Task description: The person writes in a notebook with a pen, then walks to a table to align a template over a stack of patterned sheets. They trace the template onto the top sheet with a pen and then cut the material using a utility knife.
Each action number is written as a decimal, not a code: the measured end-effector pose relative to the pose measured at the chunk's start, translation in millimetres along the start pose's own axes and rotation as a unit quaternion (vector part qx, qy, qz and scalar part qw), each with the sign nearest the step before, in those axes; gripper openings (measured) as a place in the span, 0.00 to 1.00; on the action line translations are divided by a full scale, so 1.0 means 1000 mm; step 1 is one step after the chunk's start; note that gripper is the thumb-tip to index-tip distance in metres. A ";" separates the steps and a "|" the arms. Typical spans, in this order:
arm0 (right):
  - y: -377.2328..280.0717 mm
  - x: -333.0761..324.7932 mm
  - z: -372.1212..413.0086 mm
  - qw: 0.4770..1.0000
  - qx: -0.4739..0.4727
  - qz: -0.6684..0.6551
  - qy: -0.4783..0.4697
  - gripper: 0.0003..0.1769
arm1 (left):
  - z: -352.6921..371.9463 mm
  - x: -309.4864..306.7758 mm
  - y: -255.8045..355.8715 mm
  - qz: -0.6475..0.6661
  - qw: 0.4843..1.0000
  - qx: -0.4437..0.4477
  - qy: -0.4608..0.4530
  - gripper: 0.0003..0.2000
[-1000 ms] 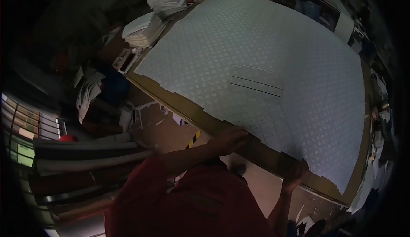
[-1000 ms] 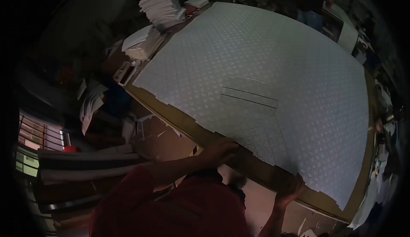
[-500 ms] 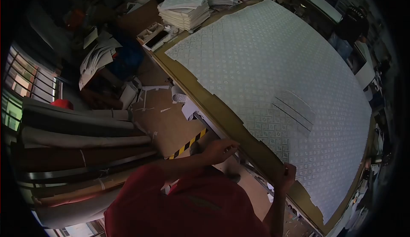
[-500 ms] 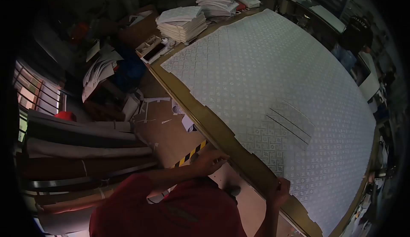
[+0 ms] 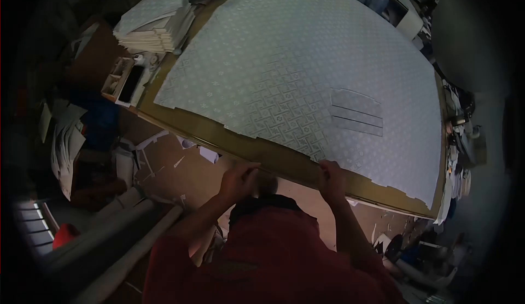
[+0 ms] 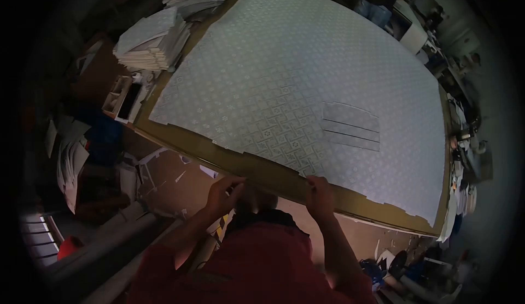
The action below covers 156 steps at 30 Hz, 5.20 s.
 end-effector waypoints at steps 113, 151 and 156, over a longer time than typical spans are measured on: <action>0.209 -0.064 -0.165 0.974 0.088 0.053 0.203 0.26 | -0.023 -0.020 0.040 -0.246 0.967 0.065 -0.007 0.18; -0.167 0.187 -0.116 0.999 -0.042 0.008 0.009 0.34 | -0.143 -0.286 -0.074 -0.351 0.929 0.117 -0.032 0.39; -0.165 0.185 -0.128 0.999 0.005 0.006 0.031 0.34 | -0.190 -0.289 -0.083 -0.303 0.935 0.166 -0.079 0.32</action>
Point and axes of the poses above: each hand's wrist, its own z-axis away from the middle knuckle, its own x-axis out of the palm, y = z × x, the point moved 5 cm from there along -z, towards the middle knuckle, and after that the axes turned 4 degrees about z, right-handed, at the moved point
